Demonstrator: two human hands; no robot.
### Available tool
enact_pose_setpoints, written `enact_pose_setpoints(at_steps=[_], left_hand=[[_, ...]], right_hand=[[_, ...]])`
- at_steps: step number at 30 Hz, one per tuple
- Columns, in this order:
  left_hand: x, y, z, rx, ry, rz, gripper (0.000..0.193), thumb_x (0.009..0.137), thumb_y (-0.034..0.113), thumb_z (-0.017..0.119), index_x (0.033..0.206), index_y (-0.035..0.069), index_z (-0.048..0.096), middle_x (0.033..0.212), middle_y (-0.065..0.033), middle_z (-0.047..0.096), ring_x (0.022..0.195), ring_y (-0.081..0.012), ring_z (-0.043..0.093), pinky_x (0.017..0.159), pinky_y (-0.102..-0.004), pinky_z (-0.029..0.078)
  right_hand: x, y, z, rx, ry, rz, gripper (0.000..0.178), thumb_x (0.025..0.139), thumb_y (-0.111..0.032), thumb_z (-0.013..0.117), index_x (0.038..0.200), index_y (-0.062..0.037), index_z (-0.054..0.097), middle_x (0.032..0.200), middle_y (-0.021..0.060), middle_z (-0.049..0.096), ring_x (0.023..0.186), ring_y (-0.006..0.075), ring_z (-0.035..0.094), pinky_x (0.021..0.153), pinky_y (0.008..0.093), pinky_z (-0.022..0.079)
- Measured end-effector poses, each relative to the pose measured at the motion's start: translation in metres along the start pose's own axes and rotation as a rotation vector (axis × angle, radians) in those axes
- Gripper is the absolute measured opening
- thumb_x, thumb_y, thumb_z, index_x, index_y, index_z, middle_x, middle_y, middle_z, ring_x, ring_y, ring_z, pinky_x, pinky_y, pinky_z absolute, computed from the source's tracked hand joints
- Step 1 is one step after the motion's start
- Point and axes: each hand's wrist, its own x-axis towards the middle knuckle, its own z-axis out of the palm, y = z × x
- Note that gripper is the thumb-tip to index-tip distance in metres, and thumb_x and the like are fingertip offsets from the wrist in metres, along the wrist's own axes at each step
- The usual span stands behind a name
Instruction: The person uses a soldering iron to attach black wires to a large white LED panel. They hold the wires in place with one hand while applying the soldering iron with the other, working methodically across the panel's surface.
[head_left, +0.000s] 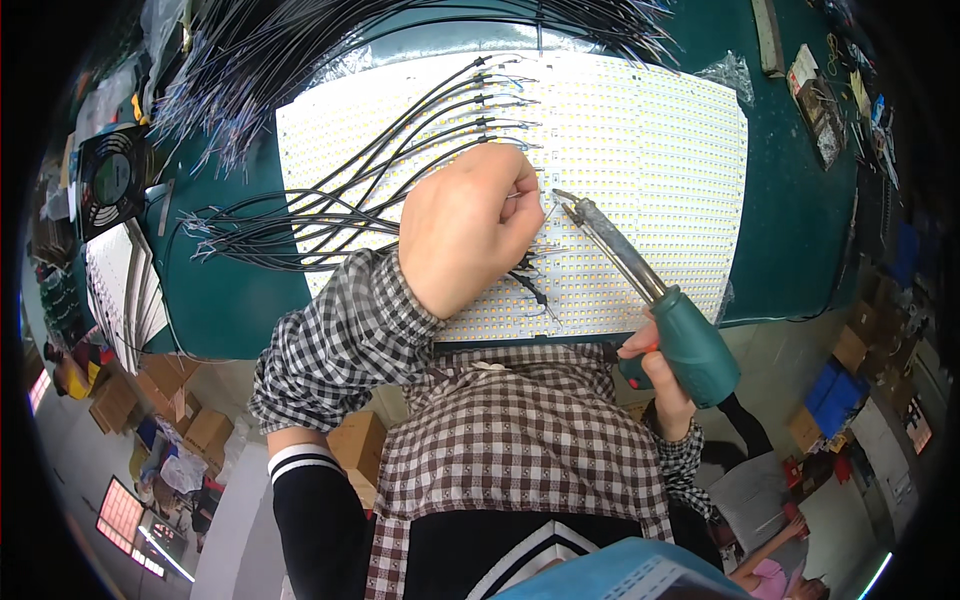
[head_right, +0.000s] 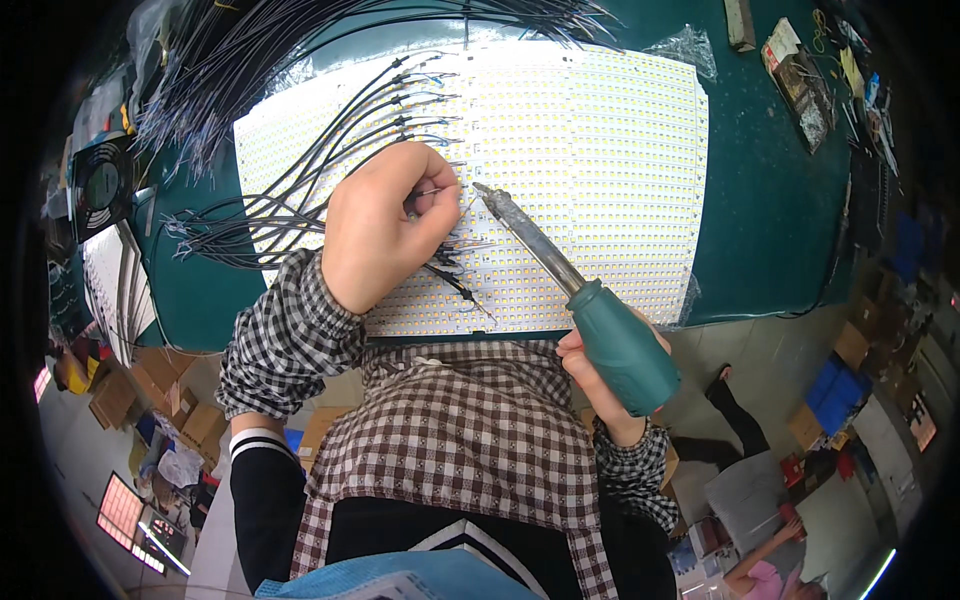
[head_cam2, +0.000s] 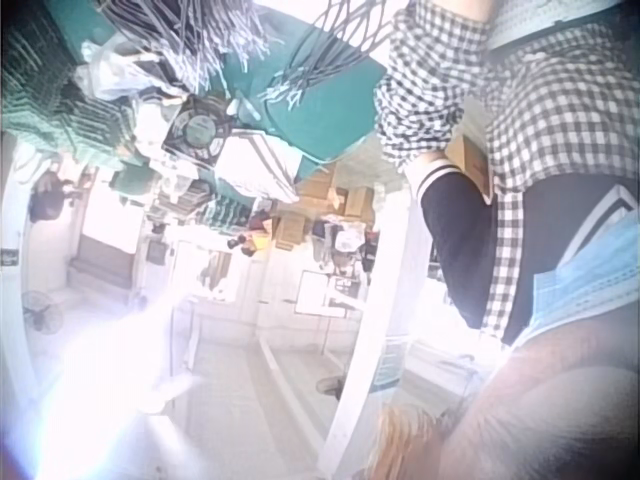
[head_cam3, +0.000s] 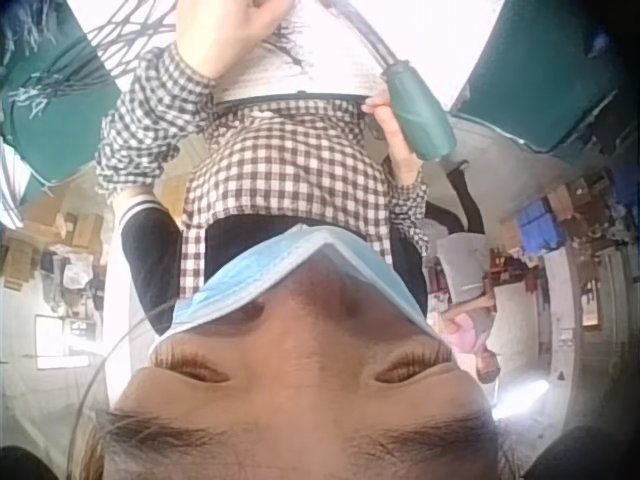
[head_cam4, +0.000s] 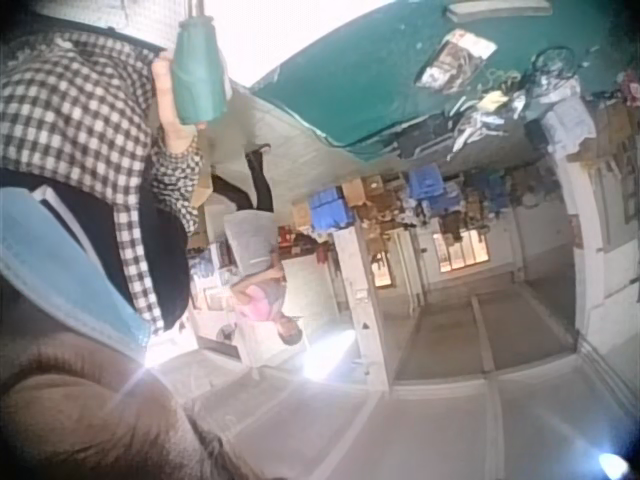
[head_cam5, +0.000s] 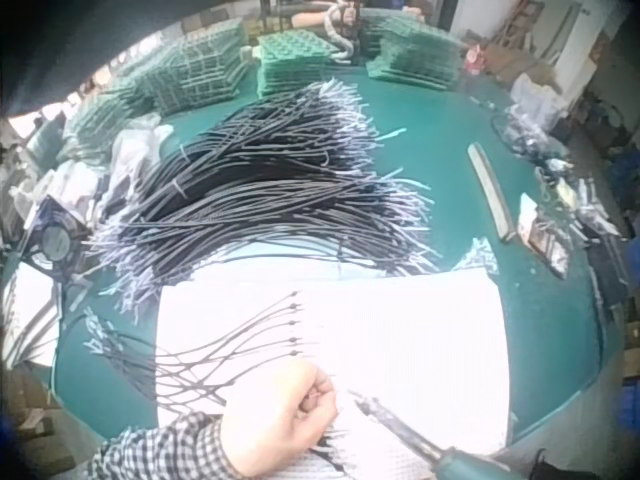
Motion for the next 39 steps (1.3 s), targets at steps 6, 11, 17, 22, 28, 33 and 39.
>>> enact_pose_setpoints(at_steps=[6,11,17,22,28,33,39], left_hand=[[0.0,0.001,0.002,0.006,0.01,0.004,0.007,0.08,0.003,0.071,0.085,0.004,0.065,0.073,-0.0052,0.062,0.062,-0.016,0.06,0.059,-0.03,0.05],[-0.001,0.0,0.001,-0.003,0.014,0.001,0.007,0.08,0.004,0.071,0.085,0.004,0.065,0.073,-0.0052,0.062,0.062,-0.0161,0.06,0.059,-0.0299,0.05],[-0.001,0.0,0.001,-0.002,0.011,0.012,0.008,0.08,0.004,0.071,0.085,0.004,0.065,0.073,-0.005,0.062,0.062,-0.0161,0.059,0.059,-0.0297,0.05],[-0.001,-0.001,0.002,0.011,0.015,0.023,0.008,0.08,0.004,0.071,0.085,0.004,0.065,0.072,-0.0049,0.061,0.061,-0.0159,0.059,0.059,-0.0296,0.049],[-0.001,-0.001,0.001,0.006,0.016,0.003,0.007,0.081,0.004,0.071,0.085,0.004,0.065,0.071,-0.0045,0.06,0.061,-0.0158,0.059,0.058,-0.0291,0.049],[-0.003,0.0,0.003,0.024,0.055,0.039,0.01,0.082,0.005,0.074,0.087,0.004,0.065,0.077,-0.0056,0.062,0.063,-0.0168,0.06,0.059,-0.0307,0.05],[-0.031,0.01,-0.013,0.252,0.194,0.297,0.02,0.08,0.007,0.08,0.089,0.007,0.063,0.085,-0.008,0.061,0.067,-0.0241,0.062,0.058,-0.0361,0.049]], right_hand=[[0.001,0.014,0.002,0.006,0.085,-0.042,0.044,0.081,-0.004,0.081,0.119,0.0088,0.063,0.086,0.0107,0.074,0.078,0.0175,0.072,0.075,0.0322,0.059],[0.002,0.013,0.002,-0.044,0.074,-0.045,0.049,0.081,-0.004,0.082,0.123,0.0089,0.061,0.087,0.0097,0.075,0.079,0.0163,0.072,0.078,0.0316,0.058],[0.004,0.011,0.002,-0.031,0.052,-0.05,0.051,0.081,-0.003,0.081,0.125,0.0101,0.059,0.087,0.0109,0.075,0.08,0.0168,0.073,0.078,0.0319,0.058],[0.003,0.011,0.002,0.01,0.047,-0.051,0.049,0.082,-0.001,0.081,0.125,0.0103,0.059,0.09,0.0124,0.074,0.081,0.018,0.073,0.076,0.0316,0.059],[0.001,-0.004,0.003,0.019,0.024,0.064,0.055,0.095,-0.021,0.068,0.135,0.0117,0.052,0.096,0.0127,0.069,0.086,0.0214,0.068,0.08,0.0365,0.056],[0.0,-0.004,0.003,0.002,0.026,0.063,0.059,0.096,-0.026,0.067,0.138,0.0124,0.05,0.097,0.0132,0.068,0.085,0.0225,0.068,0.08,0.038,0.056],[-0.001,-0.003,0.001,0.029,0.071,0.01,0.058,0.096,-0.027,0.066,0.137,0.0124,0.051,0.094,0.013,0.068,0.083,0.0225,0.068,0.076,0.0363,0.056]])
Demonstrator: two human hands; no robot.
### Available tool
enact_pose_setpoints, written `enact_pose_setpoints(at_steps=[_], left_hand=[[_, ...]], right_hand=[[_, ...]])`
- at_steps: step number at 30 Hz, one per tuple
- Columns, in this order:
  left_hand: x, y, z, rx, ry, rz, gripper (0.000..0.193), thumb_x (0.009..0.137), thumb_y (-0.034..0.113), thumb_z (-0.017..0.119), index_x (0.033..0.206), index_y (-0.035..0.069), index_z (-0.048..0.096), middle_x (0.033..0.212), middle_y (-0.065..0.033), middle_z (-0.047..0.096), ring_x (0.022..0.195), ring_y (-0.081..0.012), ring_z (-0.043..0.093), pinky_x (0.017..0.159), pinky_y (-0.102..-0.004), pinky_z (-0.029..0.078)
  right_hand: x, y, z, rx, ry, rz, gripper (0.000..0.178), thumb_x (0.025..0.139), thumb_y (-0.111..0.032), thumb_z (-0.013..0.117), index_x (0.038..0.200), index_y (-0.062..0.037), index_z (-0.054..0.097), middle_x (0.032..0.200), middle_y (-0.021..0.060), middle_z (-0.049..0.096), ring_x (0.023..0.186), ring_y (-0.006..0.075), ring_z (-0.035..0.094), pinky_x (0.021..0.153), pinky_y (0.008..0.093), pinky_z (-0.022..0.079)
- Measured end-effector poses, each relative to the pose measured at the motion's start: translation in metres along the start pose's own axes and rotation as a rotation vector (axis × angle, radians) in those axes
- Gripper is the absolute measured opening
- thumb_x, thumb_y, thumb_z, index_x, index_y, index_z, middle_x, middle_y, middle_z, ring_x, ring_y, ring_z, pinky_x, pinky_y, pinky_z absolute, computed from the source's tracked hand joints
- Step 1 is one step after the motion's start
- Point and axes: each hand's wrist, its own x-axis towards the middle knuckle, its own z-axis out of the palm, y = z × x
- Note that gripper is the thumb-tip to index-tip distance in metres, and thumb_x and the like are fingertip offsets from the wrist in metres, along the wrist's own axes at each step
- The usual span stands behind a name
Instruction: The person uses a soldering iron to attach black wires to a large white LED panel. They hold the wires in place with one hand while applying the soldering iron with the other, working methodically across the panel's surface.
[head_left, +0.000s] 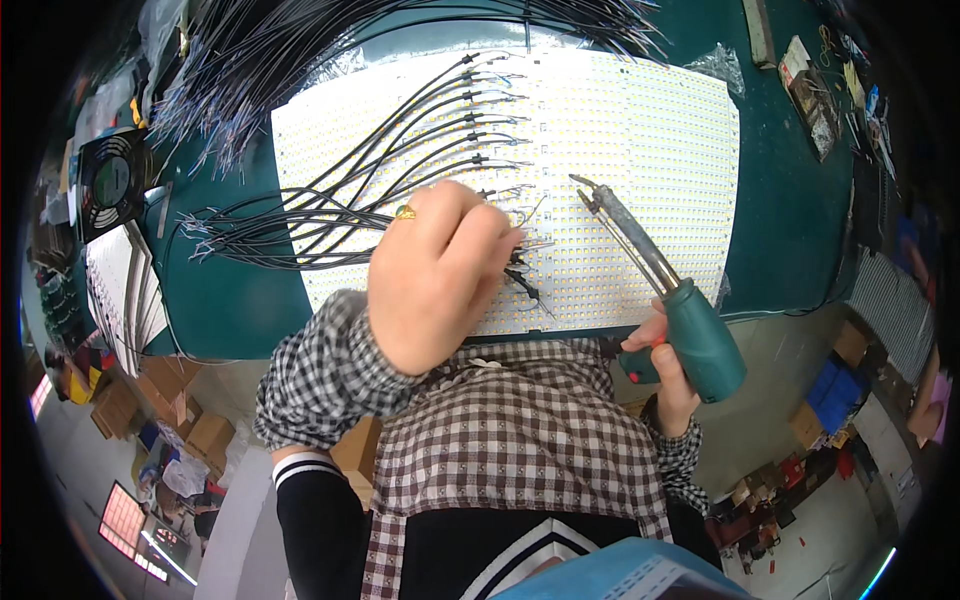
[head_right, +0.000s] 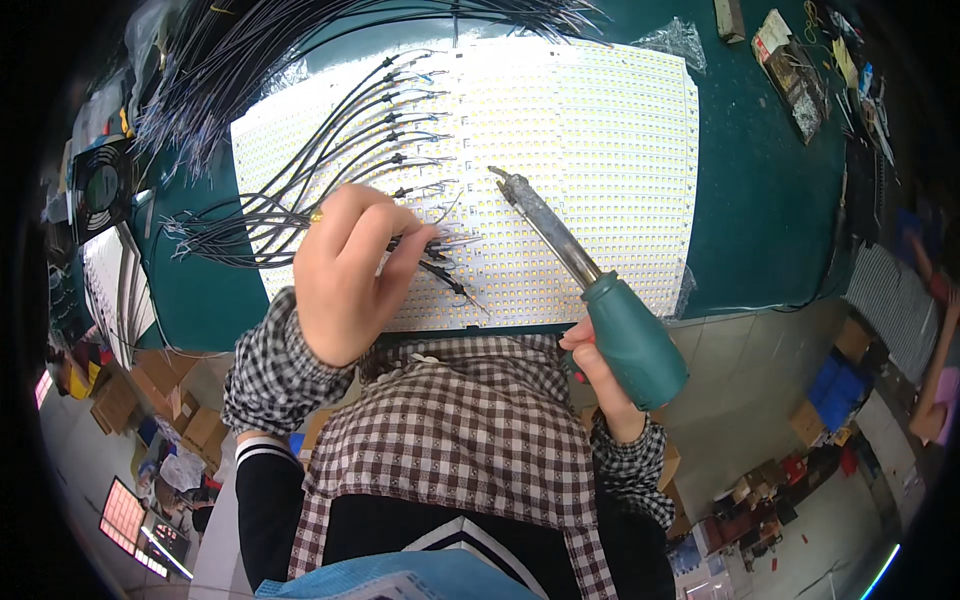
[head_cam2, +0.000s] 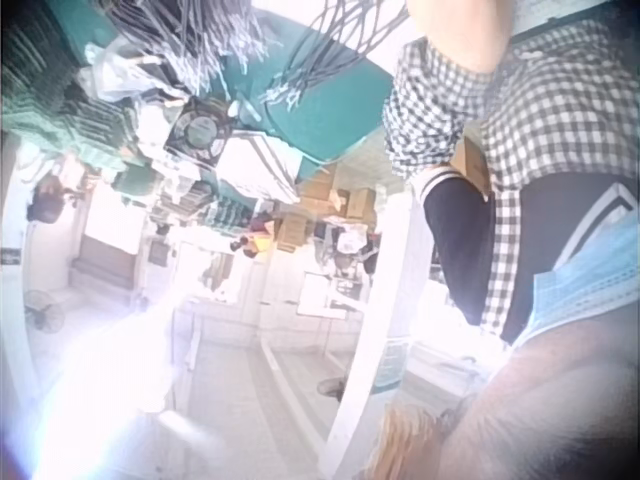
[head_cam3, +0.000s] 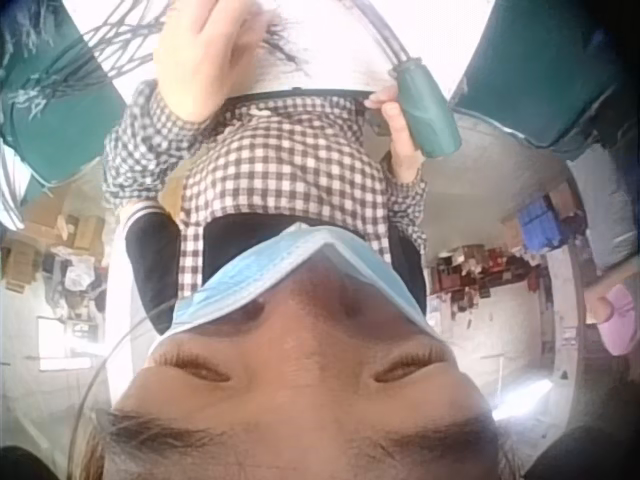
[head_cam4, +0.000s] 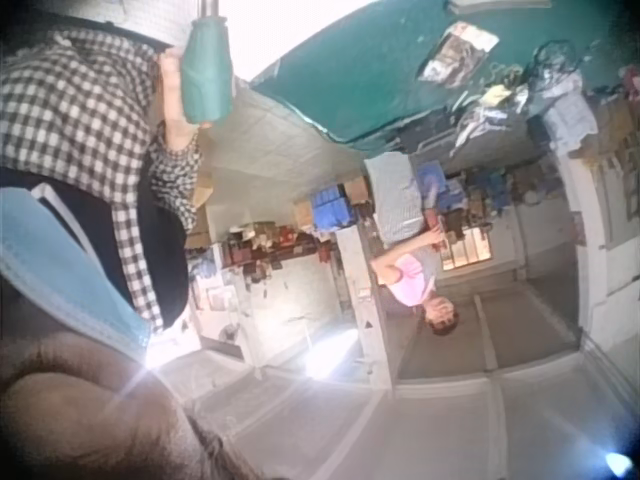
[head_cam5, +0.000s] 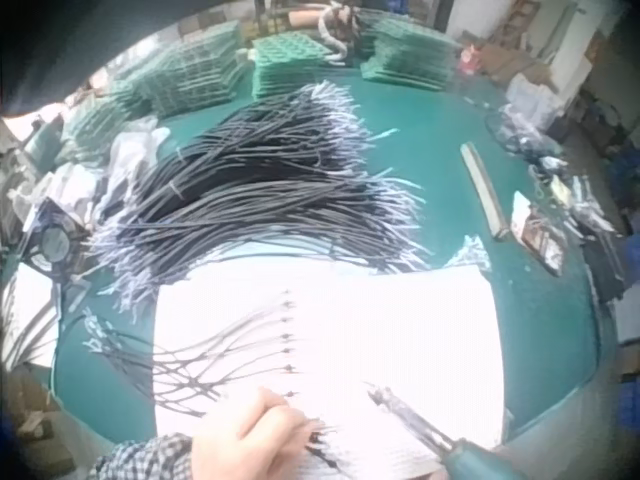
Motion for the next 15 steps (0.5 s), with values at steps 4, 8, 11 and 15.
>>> enact_pose_setpoints(at_steps=[4,8,11,15], left_hand=[[-0.018,0.009,-0.012,-0.016,-0.195,-0.165,0.025,0.081,0.01,0.083,0.096,0.007,0.063,0.081,-0.0069,0.059,0.061,-0.0215,0.059,0.054,-0.0337,0.047],[-0.008,0.007,-0.006,0.0,-0.109,-0.147,0.03,0.081,0.015,0.084,0.1,0.006,0.062,0.083,-0.006,0.059,0.071,-0.0232,0.062,0.061,-0.0347,0.049],[0.007,0.0,0.002,0.013,-0.08,-0.045,0.022,0.083,0.012,0.08,0.097,0.005,0.064,0.082,-0.007,0.061,0.078,-0.0271,0.062,0.067,-0.0384,0.049],[0.008,-0.007,0.01,-0.076,-0.14,-0.026,0.013,0.086,0.007,0.075,0.095,0.005,0.065,0.083,-0.0084,0.064,0.075,-0.0276,0.062,0.065,-0.0372,0.049]], right_hand=[[0.003,0.0,0.003,0.015,0.047,-0.037,0.057,0.096,-0.028,0.065,0.136,0.0117,0.053,0.093,0.0126,0.068,0.081,0.0221,0.068,0.073,0.0353,0.056],[0.002,0.003,0.004,0.041,0.055,-0.047,0.058,0.095,-0.03,0.066,0.134,0.0112,0.055,0.093,0.0123,0.068,0.081,0.0217,0.068,0.073,0.035,0.056],[0.002,0.002,0.004,0.043,0.041,-0.057,0.059,0.095,-0.031,0.066,0.135,0.0112,0.054,0.093,0.0123,0.068,0.081,0.0216,0.068,0.073,0.0347,0.056],[0.0,0.003,0.001,0.05,0.021,-0.071,0.059,0.096,-0.032,0.066,0.135,0.0114,0.054,0.094,0.0124,0.068,0.081,0.0215,0.067,0.073,0.0348,0.056]])
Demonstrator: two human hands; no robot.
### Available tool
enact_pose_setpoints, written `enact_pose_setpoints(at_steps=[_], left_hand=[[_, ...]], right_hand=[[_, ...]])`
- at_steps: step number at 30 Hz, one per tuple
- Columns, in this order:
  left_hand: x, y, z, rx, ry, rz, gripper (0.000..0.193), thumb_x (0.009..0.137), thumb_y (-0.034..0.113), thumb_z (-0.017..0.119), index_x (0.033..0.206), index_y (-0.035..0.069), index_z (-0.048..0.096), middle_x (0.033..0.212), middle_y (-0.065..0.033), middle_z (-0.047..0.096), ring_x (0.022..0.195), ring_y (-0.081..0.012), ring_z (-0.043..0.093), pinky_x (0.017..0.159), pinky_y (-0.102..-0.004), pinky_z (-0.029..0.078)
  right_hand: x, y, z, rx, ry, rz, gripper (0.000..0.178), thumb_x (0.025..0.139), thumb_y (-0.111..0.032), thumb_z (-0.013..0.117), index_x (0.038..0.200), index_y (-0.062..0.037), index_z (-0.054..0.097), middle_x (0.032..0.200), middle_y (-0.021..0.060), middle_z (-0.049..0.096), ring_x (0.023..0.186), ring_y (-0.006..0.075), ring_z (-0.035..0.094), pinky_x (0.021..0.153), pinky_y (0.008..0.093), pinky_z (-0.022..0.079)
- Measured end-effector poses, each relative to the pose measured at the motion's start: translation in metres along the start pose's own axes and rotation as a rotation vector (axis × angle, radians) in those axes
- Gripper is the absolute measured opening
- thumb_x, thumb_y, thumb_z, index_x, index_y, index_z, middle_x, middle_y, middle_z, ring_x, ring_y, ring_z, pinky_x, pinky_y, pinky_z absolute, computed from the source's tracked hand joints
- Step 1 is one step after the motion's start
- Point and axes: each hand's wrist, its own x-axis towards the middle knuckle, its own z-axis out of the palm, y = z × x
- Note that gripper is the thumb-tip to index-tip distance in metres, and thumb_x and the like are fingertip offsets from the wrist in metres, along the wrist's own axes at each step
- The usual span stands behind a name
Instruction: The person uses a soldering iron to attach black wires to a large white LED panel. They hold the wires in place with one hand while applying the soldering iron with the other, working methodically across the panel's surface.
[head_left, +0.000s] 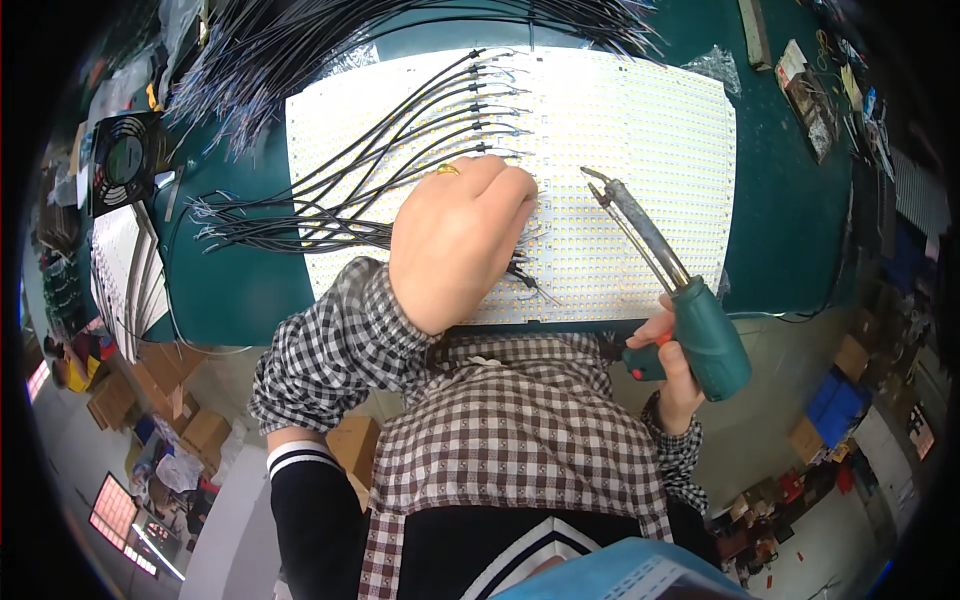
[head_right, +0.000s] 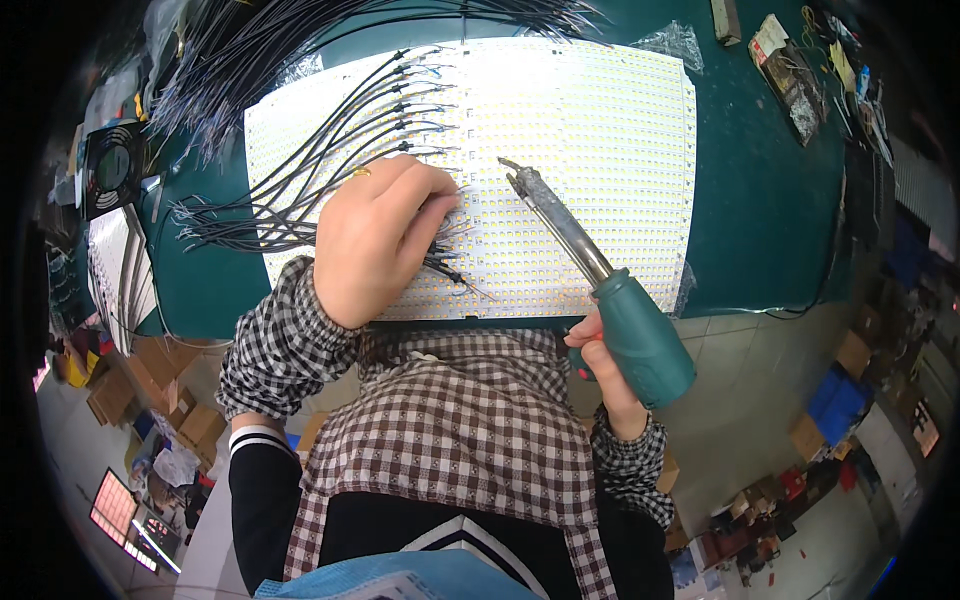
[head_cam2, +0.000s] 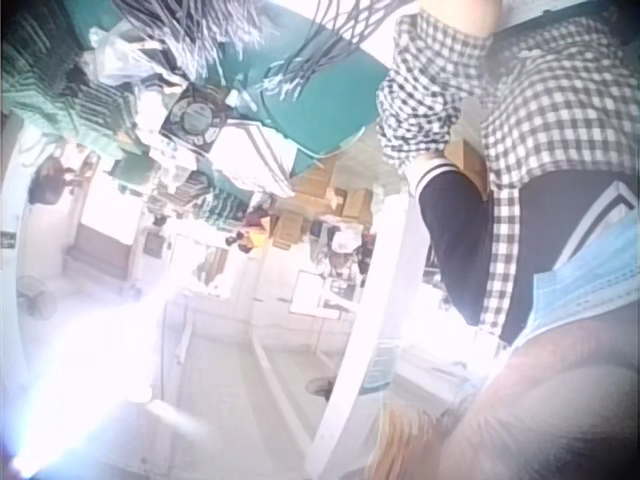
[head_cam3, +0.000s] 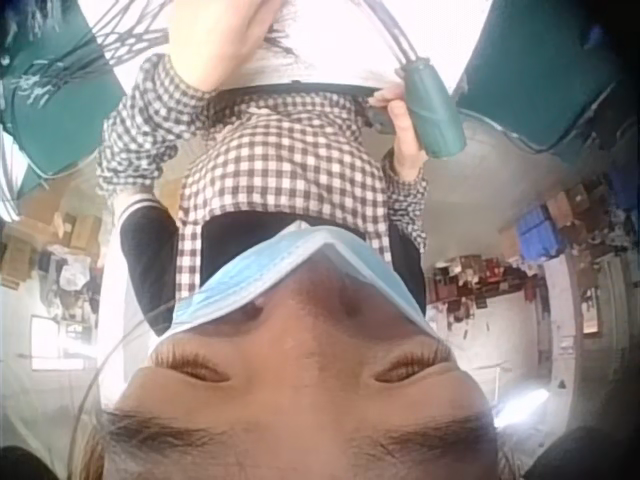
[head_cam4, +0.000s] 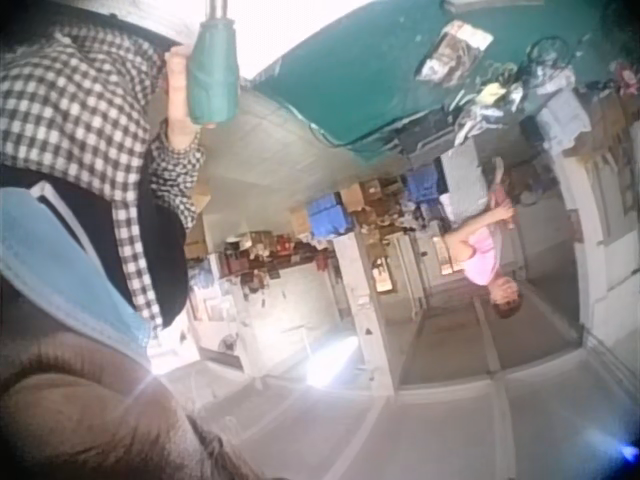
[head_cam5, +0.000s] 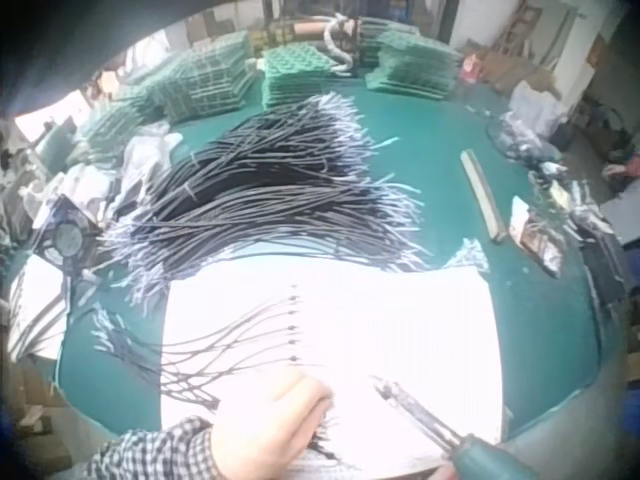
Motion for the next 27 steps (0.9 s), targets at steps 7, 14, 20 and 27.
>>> enact_pose_setpoints(at_steps=[7,14,20,27], left_hand=[[0.002,-0.01,-0.001,-0.326,-0.104,-0.286,0.008,0.089,0.006,0.073,0.095,0.003,0.068,0.083,-0.0056,0.065,0.07,-0.0151,0.062,0.063,-0.0275,0.05],[0.006,-0.003,0.008,-0.235,-0.04,-0.29,0.007,0.082,0.009,0.071,0.082,0.006,0.065,0.078,-0.0072,0.064,0.068,-0.0224,0.067,0.061,-0.0355,0.053],[0.007,-0.005,0.01,-0.22,-0.032,-0.255,0.008,0.08,0.008,0.071,0.079,0.006,0.063,0.077,-0.0082,0.062,0.067,-0.0255,0.066,0.06,-0.0382,0.052],[0.009,-0.006,0.009,-0.223,-0.043,-0.247,0.009,0.079,0.008,0.071,0.079,0.005,0.063,0.077,-0.009,0.062,0.067,-0.0277,0.065,0.061,-0.0399,0.051]], right_hand=[[-0.007,0.007,-0.003,0.043,0.014,0.014,0.058,0.097,-0.029,0.065,0.137,0.0114,0.052,0.104,0.0156,0.069,0.087,0.0236,0.069,0.074,0.036,0.059],[-0.008,0.007,-0.002,-0.002,-0.046,0.035,0.058,0.097,-0.029,0.064,0.139,0.0098,0.051,0.109,0.0161,0.069,0.096,0.0244,0.069,0.074,0.0362,0.06],[-0.011,0.014,-0.003,0.006,-0.044,0.072,0.053,0.093,-0.019,0.07,0.134,0.0089,0.054,0.102,0.0152,0.07,0.087,0.0224,0.071,0.077,0.036,0.06],[-0.008,0.022,0.001,-0.012,-0.014,0.023,0.048,0.081,-0.006,0.084,0.121,0.0082,0.062,0.09,0.0112,0.073,0.081,0.0172,0.072,0.076,0.0318,0.061]])
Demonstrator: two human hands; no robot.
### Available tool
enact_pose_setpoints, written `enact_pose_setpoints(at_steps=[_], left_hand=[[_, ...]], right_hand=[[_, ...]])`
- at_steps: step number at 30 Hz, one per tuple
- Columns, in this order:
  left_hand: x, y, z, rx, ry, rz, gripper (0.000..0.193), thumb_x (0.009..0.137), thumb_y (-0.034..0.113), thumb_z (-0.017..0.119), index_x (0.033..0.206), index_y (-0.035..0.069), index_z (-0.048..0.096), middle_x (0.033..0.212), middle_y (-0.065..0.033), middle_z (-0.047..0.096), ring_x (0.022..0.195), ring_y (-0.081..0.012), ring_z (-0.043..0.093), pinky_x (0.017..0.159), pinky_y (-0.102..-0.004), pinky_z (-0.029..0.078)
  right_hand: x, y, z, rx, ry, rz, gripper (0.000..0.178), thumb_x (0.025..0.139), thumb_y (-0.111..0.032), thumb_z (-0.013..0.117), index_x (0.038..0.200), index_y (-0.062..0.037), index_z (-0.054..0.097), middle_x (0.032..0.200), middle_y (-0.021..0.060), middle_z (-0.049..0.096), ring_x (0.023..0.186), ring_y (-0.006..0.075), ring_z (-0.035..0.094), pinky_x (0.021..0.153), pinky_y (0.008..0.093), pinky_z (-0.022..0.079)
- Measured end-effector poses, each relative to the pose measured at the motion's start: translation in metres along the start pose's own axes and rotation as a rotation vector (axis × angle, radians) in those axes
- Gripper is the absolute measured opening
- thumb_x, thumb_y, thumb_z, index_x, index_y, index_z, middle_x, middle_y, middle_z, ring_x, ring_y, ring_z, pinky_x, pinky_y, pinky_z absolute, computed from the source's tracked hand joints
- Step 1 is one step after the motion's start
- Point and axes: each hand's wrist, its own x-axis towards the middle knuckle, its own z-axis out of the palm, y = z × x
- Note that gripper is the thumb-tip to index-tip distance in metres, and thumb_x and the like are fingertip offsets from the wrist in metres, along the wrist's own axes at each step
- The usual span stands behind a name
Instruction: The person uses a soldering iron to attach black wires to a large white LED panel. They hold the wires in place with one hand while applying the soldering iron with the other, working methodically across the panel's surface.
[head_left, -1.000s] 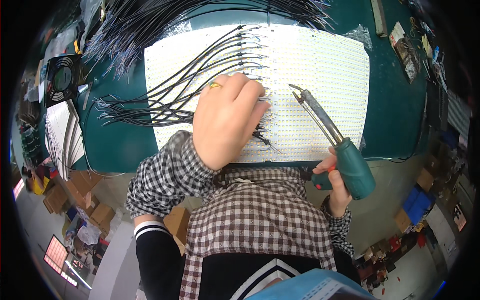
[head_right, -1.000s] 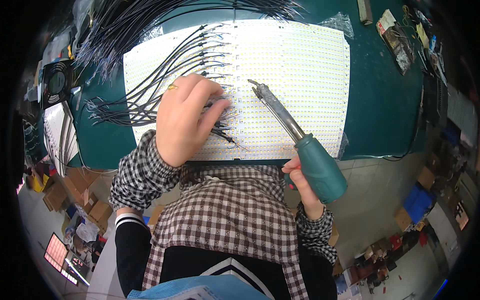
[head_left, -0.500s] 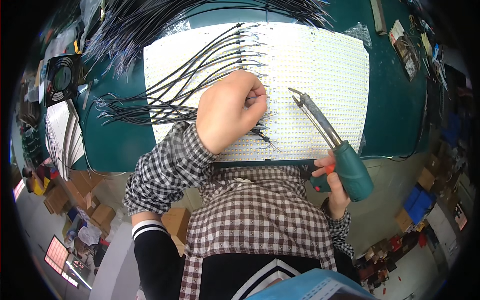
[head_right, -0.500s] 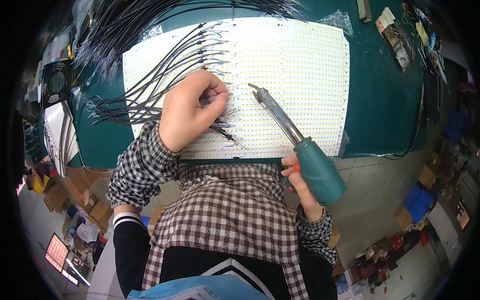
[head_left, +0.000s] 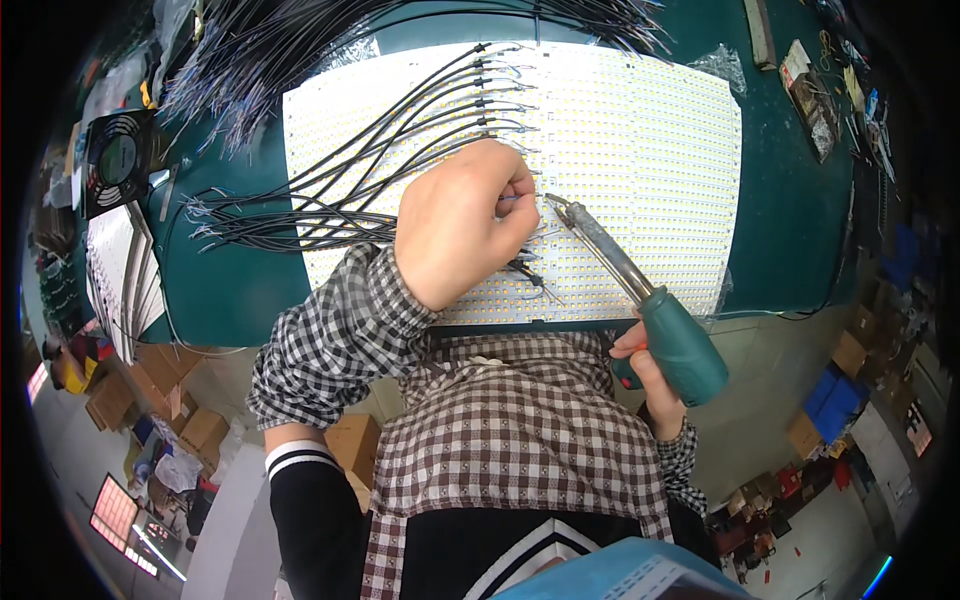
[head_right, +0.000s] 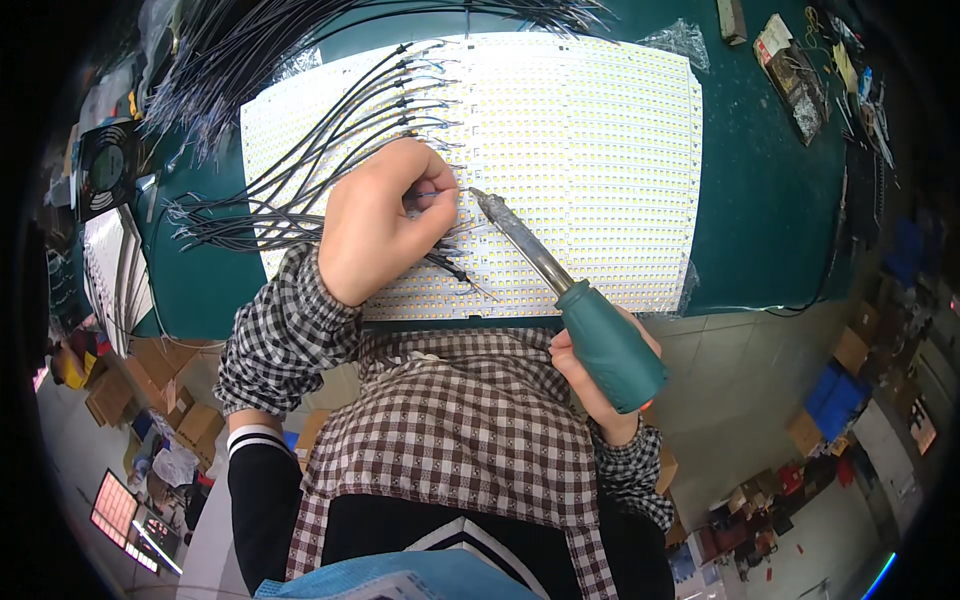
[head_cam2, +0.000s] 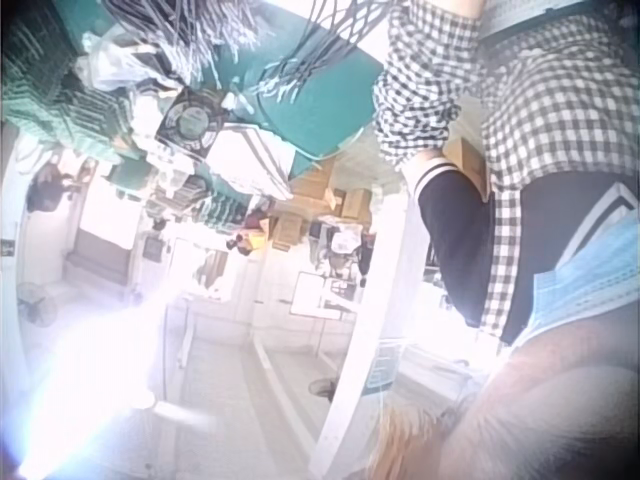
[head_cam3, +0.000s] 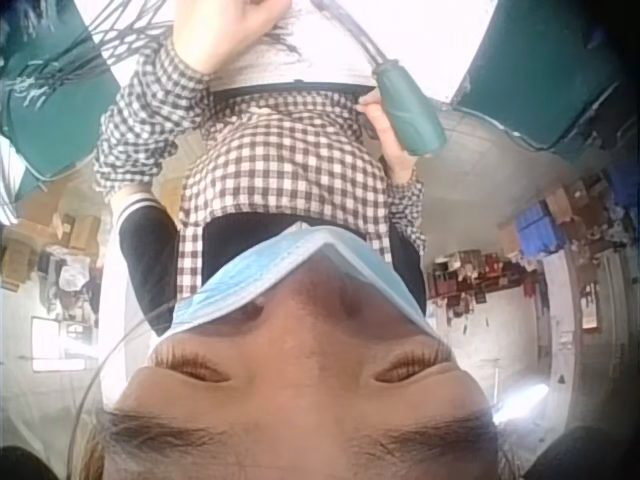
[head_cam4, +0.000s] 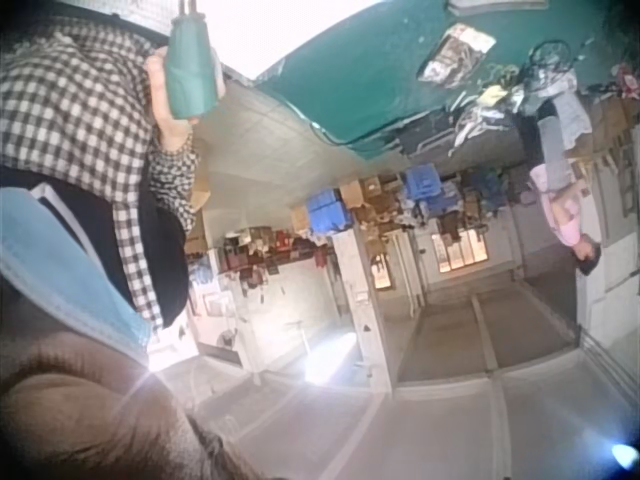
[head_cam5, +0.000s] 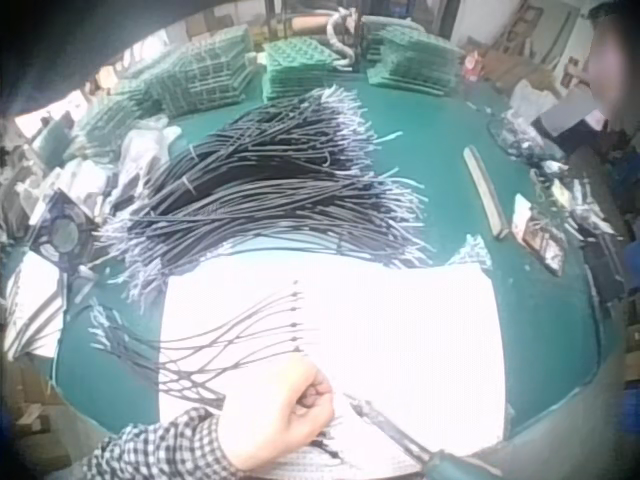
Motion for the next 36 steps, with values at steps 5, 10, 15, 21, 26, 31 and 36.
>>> enact_pose_setpoints(at_steps=[5,10,15,21,26,31,36], left_hand=[[0.0,-0.001,0.001,0.034,0.004,0.013,0.007,0.079,0.006,0.071,0.082,0.005,0.065,0.077,-0.0076,0.063,0.065,-0.0229,0.063,0.06,-0.0344,0.051],[0.0,0.0,0.002,0.037,0.006,0.0,0.007,0.079,0.006,0.071,0.082,0.005,0.064,0.077,-0.0076,0.063,0.065,-0.0233,0.063,0.06,-0.0349,0.051],[0.001,0.003,0.002,0.013,0.003,-0.019,0.009,0.08,0.008,0.07,0.079,0.006,0.062,0.078,-0.0095,0.062,0.068,-0.0289,0.065,0.061,-0.0407,0.051],[0.001,0.003,0.001,0.017,-0.006,-0.026,0.009,0.081,0.009,0.071,0.079,0.006,0.062,0.079,-0.0091,0.063,0.067,-0.0269,0.066,0.06,-0.0389,0.052],[0.001,0.003,0.002,0.026,0.001,-0.015,0.009,0.081,0.008,0.07,0.079,0.006,0.061,0.078,-0.009,0.062,0.066,-0.0265,0.066,0.06,-0.039,0.052],[-0.002,0.002,0.003,0.041,0.045,0.051,0.013,0.081,0.007,0.073,0.081,0.006,0.061,0.084,-0.01,0.063,0.071,-0.0275,0.065,0.06,-0.0395,0.051],[-0.024,0.005,-0.001,0.263,0.333,0.447,0.023,0.076,0.005,0.084,0.088,0.005,0.065,0.084,-0.0092,0.063,0.075,-0.027,0.064,0.061,-0.0352,0.051]], right_hand=[[0.001,0.0,0.001,-0.032,0.012,0.035,0.046,0.08,-0.005,0.083,0.119,0.0082,0.063,0.088,0.01,0.073,0.081,0.0159,0.072,0.076,0.0308,0.06],[0.001,0.0,0.0,-0.075,-0.002,0.029,0.045,0.08,-0.004,0.083,0.118,0.0081,0.063,0.088,0.0101,0.073,0.08,0.0158,0.072,0.076,0.0303,0.059],[-0.001,0.001,0.002,0.002,0.023,0.044,0.044,0.081,-0.004,0.082,0.118,0.0089,0.063,0.089,0.0104,0.073,0.08,0.0156,0.071,0.075,0.0301,0.059],[0.001,0.0,0.001,-0.007,-0.003,-0.027,0.047,0.083,-0.007,0.082,0.121,0.0097,0.06,0.091,0.0119,0.073,0.082,0.0179,0.072,0.077,0.0317,0.061],[0.002,-0.004,0.002,0.036,0.023,-0.006,0.046,0.084,-0.007,0.082,0.121,0.0093,0.06,0.092,0.0125,0.073,0.083,0.019,0.073,0.078,0.0329,0.062],[0.002,-0.004,0.002,0.035,0.016,-0.014,0.044,0.083,-0.006,0.082,0.12,0.0081,0.061,0.093,0.0132,0.073,0.082,0.0192,0.073,0.077,0.0329,0.062],[-0.001,-0.011,0.0,-0.004,0.024,0.047,0.052,0.093,-0.02,0.071,0.131,0.0104,0.055,0.097,0.0145,0.07,0.085,0.0223,0.07,0.079,0.0365,0.06]])
